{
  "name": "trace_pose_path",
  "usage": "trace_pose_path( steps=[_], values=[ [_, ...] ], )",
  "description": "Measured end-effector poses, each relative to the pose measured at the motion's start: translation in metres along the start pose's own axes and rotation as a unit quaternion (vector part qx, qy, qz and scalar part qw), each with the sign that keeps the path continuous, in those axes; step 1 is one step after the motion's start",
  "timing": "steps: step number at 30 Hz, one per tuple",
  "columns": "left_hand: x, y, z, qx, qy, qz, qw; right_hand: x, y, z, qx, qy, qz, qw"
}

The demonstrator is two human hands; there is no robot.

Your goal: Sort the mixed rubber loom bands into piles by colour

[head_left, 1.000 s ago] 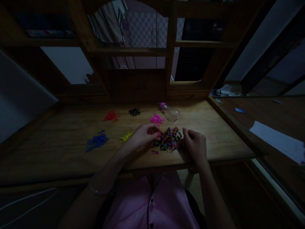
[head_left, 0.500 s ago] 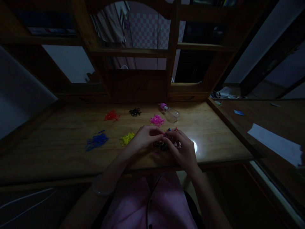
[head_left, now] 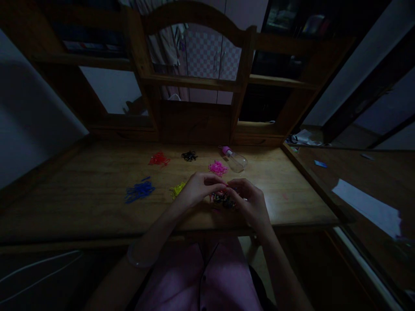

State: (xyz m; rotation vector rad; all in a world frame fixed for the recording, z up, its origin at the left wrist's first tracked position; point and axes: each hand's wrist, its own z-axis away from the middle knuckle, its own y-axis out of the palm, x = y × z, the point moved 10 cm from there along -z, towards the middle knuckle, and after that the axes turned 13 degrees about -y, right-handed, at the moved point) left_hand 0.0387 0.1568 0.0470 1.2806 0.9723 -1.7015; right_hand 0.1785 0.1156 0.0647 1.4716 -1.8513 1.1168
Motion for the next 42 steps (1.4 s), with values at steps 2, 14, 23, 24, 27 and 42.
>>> trace_pose_path(
  steps=[2, 14, 23, 24, 27, 42],
  values=[
    [0.0, -0.002, 0.003, -0.003, -0.008, 0.02, 1.0, 0.002, 0.002, -0.002, -0.001, 0.006, -0.015, 1.0],
    [0.014, -0.045, 0.009, 0.019, -0.02, 0.09, 0.996, -0.008, 0.008, -0.043, 0.027, -0.048, 0.106, 0.993],
    [0.032, -0.138, 0.025, -0.075, -0.043, 0.09, 0.992, -0.021, 0.034, -0.098, 0.009, -0.118, 0.227, 0.967],
    [0.033, -0.148, 0.026, -0.085, -0.044, 0.089, 0.991, -0.017, 0.032, -0.097, 0.005, -0.128, 0.235, 0.964],
    [0.033, -0.179, 0.027, -0.123, -0.047, 0.076, 0.988, -0.005, 0.019, -0.094, -0.005, -0.152, 0.257, 0.954],
    [0.011, -0.278, -0.012, -0.261, 0.014, -0.08, 0.962, -0.012, -0.021, -0.118, 0.018, -0.248, 0.353, 0.902]
  ],
)
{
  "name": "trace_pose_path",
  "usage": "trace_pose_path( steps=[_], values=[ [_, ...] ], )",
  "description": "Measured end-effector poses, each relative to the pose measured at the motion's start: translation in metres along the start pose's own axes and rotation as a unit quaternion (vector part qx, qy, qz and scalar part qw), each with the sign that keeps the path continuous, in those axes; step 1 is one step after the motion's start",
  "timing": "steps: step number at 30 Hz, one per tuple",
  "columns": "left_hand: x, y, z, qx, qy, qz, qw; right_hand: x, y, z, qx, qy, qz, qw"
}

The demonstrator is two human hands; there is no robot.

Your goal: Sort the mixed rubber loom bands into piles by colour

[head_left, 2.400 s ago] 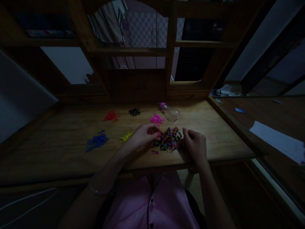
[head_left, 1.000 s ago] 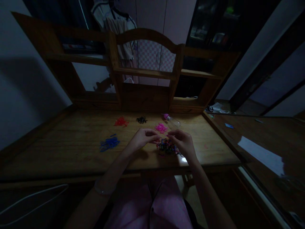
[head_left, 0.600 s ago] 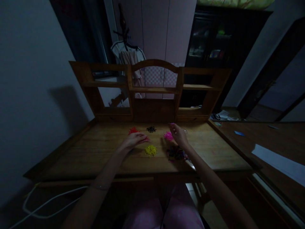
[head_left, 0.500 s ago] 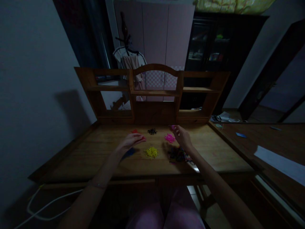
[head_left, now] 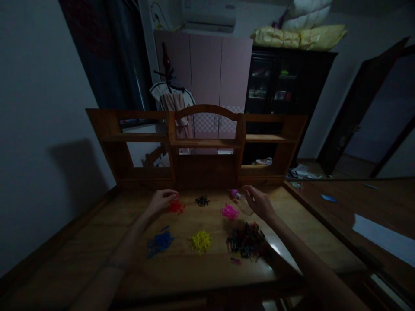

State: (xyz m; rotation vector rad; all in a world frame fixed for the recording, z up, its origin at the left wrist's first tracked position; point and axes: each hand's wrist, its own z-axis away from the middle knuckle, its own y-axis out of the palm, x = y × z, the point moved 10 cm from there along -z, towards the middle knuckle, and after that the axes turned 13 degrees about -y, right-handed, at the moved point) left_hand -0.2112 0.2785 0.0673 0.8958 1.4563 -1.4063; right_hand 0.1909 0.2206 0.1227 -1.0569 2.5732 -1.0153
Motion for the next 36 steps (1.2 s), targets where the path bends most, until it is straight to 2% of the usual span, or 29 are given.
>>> trace_pose_path(
  steps=[5, 11, 14, 18, 24, 29, 33, 36],
  values=[
    [0.017, -0.01, -0.004, -0.01, 0.03, -0.016, 0.999, -0.017, 0.018, -0.009, 0.015, -0.047, -0.002, 0.999],
    [0.022, -0.013, -0.006, -0.043, 0.066, -0.079, 0.994, -0.008, 0.007, 0.0, -0.048, -0.105, -0.006, 0.993],
    [0.025, -0.007, -0.002, -0.049, 0.079, -0.12, 0.988, -0.001, 0.0, 0.005, -0.046, -0.107, -0.012, 0.993],
    [0.027, 0.004, 0.003, -0.03, 0.089, -0.164, 0.982, 0.007, -0.006, 0.006, -0.061, -0.1, -0.013, 0.993],
    [0.015, 0.015, 0.013, -0.033, 0.135, -0.262, 0.955, 0.019, -0.003, 0.005, -0.057, -0.127, -0.016, 0.99],
    [0.005, 0.02, 0.017, -0.035, 0.168, -0.276, 0.946, 0.019, -0.008, 0.005, -0.055, -0.116, 0.009, 0.992],
    [0.013, 0.022, 0.013, -0.054, 0.162, -0.315, 0.934, 0.018, -0.013, 0.004, -0.063, -0.109, 0.023, 0.992],
    [0.025, 0.032, 0.01, -0.041, 0.145, -0.367, 0.918, 0.018, -0.013, 0.003, -0.061, -0.105, 0.022, 0.992]
  ],
)
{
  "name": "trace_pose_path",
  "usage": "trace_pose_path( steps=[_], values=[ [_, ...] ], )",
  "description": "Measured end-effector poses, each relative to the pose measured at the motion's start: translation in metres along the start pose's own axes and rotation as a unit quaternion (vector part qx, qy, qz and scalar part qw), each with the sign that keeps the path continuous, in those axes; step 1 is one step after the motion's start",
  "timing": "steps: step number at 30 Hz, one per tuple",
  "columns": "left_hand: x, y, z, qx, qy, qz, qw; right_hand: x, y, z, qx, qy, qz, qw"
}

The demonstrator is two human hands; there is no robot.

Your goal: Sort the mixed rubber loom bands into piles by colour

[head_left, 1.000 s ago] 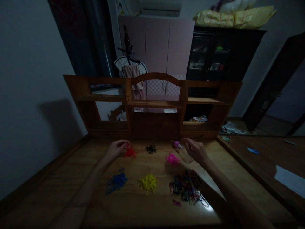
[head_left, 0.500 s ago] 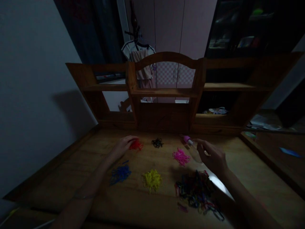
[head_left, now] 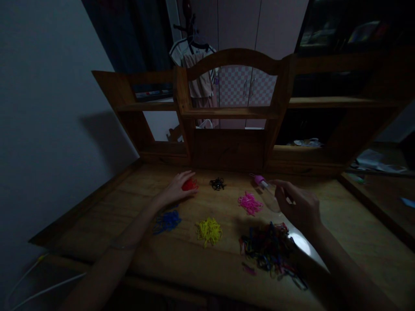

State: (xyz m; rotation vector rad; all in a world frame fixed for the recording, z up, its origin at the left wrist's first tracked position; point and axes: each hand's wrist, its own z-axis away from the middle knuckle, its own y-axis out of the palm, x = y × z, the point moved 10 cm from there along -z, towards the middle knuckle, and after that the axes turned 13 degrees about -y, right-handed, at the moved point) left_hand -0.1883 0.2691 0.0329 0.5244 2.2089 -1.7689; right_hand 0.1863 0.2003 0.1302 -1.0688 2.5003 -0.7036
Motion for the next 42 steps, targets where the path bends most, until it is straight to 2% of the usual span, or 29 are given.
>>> trace_pose_path(
  steps=[3, 5, 8, 10, 13, 15, 17, 19, 21, 23, 24, 25, 26, 27, 29, 30, 32, 34, 37, 39, 42],
  values=[
    [-0.005, 0.009, 0.002, 0.022, 0.021, -0.016, 0.999, 0.001, 0.003, -0.002, 0.008, 0.01, -0.017, 1.0],
    [-0.009, 0.005, 0.003, 0.014, 0.037, -0.008, 0.999, 0.0, 0.005, -0.003, 0.016, 0.031, -0.032, 0.999],
    [-0.013, -0.004, 0.002, -0.007, 0.039, 0.009, 0.999, -0.008, 0.015, -0.004, 0.079, 0.092, -0.121, 0.985],
    [-0.015, -0.006, 0.003, -0.011, 0.033, 0.018, 0.999, -0.006, 0.032, 0.001, 0.19, 0.116, -0.242, 0.945],
    [-0.022, -0.007, 0.004, -0.011, 0.031, 0.023, 0.999, 0.016, 0.047, 0.021, 0.385, 0.097, -0.388, 0.832],
    [-0.028, -0.012, 0.004, -0.023, 0.035, 0.02, 0.999, 0.026, 0.043, 0.032, 0.458, 0.077, -0.424, 0.777],
    [-0.038, -0.022, 0.005, -0.055, 0.05, 0.011, 0.997, 0.031, 0.037, 0.036, 0.482, 0.064, -0.433, 0.759],
    [-0.061, -0.038, 0.013, -0.099, 0.085, 0.004, 0.991, 0.036, 0.03, 0.037, 0.48, 0.059, -0.422, 0.767],
    [-0.1, -0.054, 0.035, -0.141, 0.142, 0.015, 0.98, 0.043, 0.022, 0.041, 0.465, 0.063, -0.393, 0.791],
    [-0.151, -0.069, 0.074, -0.189, 0.216, 0.048, 0.957, 0.052, 0.01, 0.05, 0.439, 0.075, -0.347, 0.825],
    [-0.179, -0.07, 0.096, -0.187, 0.258, 0.056, 0.946, 0.059, 0.004, 0.057, 0.428, 0.082, -0.326, 0.839],
    [-0.211, -0.061, 0.122, -0.155, 0.329, 0.05, 0.93, 0.066, -0.002, 0.065, 0.415, 0.089, -0.311, 0.85],
    [-0.244, -0.05, 0.154, -0.118, 0.429, 0.037, 0.895, 0.074, -0.006, 0.073, 0.404, 0.098, -0.305, 0.857],
    [-0.266, -0.044, 0.183, -0.11, 0.503, 0.041, 0.856, 0.081, -0.01, 0.08, 0.392, 0.103, -0.3, 0.863],
    [-0.292, -0.03, 0.221, -0.095, 0.596, 0.053, 0.796, 0.093, -0.014, 0.09, 0.367, 0.103, -0.283, 0.88],
    [-0.298, -0.021, 0.226, -0.087, 0.604, 0.043, 0.791, 0.098, -0.013, 0.093, 0.36, 0.097, -0.272, 0.887],
    [-0.3, -0.001, 0.221, -0.068, 0.594, 0.021, 0.802, 0.103, -0.009, 0.097, 0.356, 0.084, -0.244, 0.898],
    [-0.294, 0.015, 0.211, -0.055, 0.577, 0.009, 0.815, 0.102, -0.004, 0.099, 0.361, 0.075, -0.218, 0.904],
    [-0.282, 0.026, 0.2, -0.054, 0.565, 0.022, 0.823, 0.096, 0.001, 0.099, 0.357, 0.074, -0.198, 0.91],
    [-0.273, 0.027, 0.183, -0.048, 0.513, 0.047, 0.856, 0.09, 0.001, 0.098, 0.348, 0.087, -0.198, 0.912],
    [-0.255, 0.024, 0.144, -0.023, 0.371, 0.116, 0.921, 0.08, 0.0, 0.1, 0.337, 0.129, -0.21, 0.908]
  ],
)
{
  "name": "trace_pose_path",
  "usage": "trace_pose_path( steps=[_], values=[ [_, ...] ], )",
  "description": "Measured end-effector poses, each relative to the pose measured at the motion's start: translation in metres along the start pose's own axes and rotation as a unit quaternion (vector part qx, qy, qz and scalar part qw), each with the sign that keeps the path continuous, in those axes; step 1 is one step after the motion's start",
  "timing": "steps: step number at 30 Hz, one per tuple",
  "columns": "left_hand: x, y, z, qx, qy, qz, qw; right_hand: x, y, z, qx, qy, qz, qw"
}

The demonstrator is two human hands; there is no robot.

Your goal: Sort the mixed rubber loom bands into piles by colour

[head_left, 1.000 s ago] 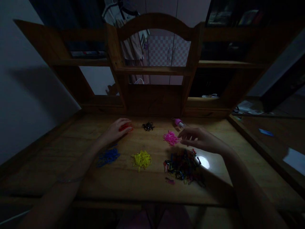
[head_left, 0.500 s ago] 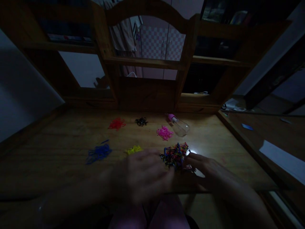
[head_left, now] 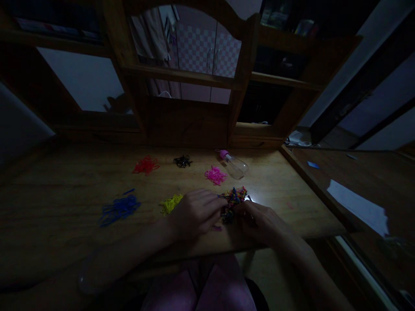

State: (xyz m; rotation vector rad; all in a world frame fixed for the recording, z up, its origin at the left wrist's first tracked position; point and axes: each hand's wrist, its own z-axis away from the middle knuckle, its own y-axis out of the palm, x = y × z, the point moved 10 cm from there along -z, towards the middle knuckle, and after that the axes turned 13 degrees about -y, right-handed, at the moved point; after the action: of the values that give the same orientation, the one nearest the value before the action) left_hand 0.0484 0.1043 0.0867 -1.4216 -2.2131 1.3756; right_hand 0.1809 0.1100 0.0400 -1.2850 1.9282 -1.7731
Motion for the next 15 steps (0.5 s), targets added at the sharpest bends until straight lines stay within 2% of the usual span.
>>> trace_pose_path(
  steps=[2, 3, 5, 8, 10, 12, 14, 15],
  values=[
    [0.021, -0.002, -0.005, 0.0, -0.079, 0.037, 0.996, -0.008, -0.003, 0.003, -0.017, 0.033, -0.025, 0.999],
    [0.026, -0.002, -0.006, 0.001, -0.097, 0.05, 0.994, -0.012, -0.006, 0.004, -0.029, 0.046, -0.037, 0.998],
    [0.028, 0.003, -0.007, 0.022, -0.102, 0.065, 0.992, -0.016, -0.014, 0.005, -0.059, 0.052, -0.062, 0.995],
    [0.02, 0.015, -0.005, 0.073, -0.078, 0.06, 0.992, -0.015, -0.034, -0.006, -0.107, 0.024, -0.095, 0.989],
    [0.013, 0.021, -0.004, 0.104, -0.059, 0.051, 0.992, -0.014, -0.049, -0.027, -0.131, 0.0, -0.111, 0.985],
    [0.008, 0.024, -0.003, 0.127, -0.043, 0.049, 0.99, -0.016, -0.059, -0.061, -0.145, -0.017, -0.123, 0.982],
    [0.007, 0.027, -0.001, 0.15, -0.036, 0.05, 0.987, -0.018, -0.061, -0.105, -0.16, -0.048, -0.133, 0.977],
    [0.008, 0.029, 0.0, 0.16, -0.036, 0.05, 0.985, -0.019, -0.053, -0.13, -0.143, -0.067, -0.131, 0.979]
  ],
)
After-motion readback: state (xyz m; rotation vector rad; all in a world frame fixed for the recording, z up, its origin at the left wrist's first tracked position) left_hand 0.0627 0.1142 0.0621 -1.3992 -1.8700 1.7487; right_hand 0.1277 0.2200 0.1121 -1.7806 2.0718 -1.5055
